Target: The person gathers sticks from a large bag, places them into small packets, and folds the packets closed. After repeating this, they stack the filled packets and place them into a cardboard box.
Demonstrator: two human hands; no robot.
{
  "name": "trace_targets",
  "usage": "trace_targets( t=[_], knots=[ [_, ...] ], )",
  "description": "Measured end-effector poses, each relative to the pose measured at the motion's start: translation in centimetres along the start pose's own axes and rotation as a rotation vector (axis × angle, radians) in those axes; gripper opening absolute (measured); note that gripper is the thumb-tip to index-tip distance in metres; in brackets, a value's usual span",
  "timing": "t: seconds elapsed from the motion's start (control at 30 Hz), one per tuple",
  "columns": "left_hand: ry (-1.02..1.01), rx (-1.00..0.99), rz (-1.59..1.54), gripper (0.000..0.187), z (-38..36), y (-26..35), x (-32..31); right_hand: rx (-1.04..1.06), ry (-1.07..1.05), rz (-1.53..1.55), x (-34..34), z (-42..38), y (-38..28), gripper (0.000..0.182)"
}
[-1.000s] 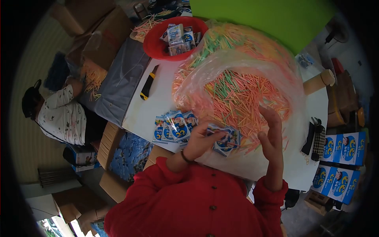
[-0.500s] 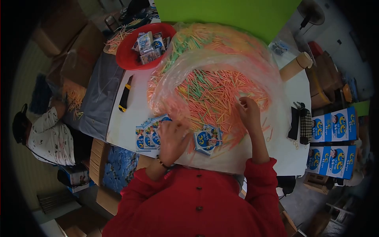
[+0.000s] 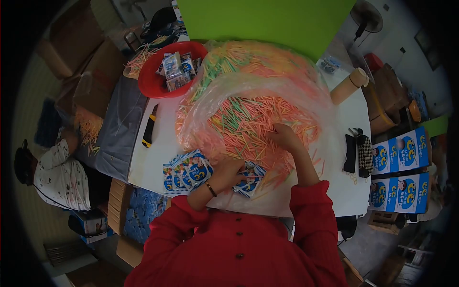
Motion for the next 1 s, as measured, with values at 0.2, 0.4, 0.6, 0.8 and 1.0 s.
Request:
trace_targets(
  t=[0.2,0.4,0.6,0.8,1.0],
  knots=[
    [0.113,0.08,-0.226,0.027,-0.1,0.2,1.4,0.13,0.298,0.624,-0.4,-3.5,-0.2,0.016],
    [0.249,0.086,-0.337,0.021,0.1,0.7,2.0,0.213,0.387,0.568,-1.6,-5.3,-0.6,0.021],
    [0.06,0.216,-0.457,0.021,0.4,0.1,1.6,0.143,0.367,0.72,-1.9,-4.0,0.4,0.017],
    [0.394,0.127,-0.502,0.02,0.3,-1.3,2.2,-0.266,0.346,1.453,-1.5,-2.5,3.2,0.01],
    [0.352,0.32,-0.925,0.024,0.4,-2.2,0.8,0.281,0.426,0.604,-2.5,-3.7,-0.6,0.008]
  ],
)
Point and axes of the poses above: each hand's wrist, its own z-axis towards the middle knuckle, its own x-axis out of the back of the hand, y = z × x, the point moved 5 cm from there along z, towards the middle knuckle, and after that the axes turned 10 degrees about y, right-handed, at the moved point
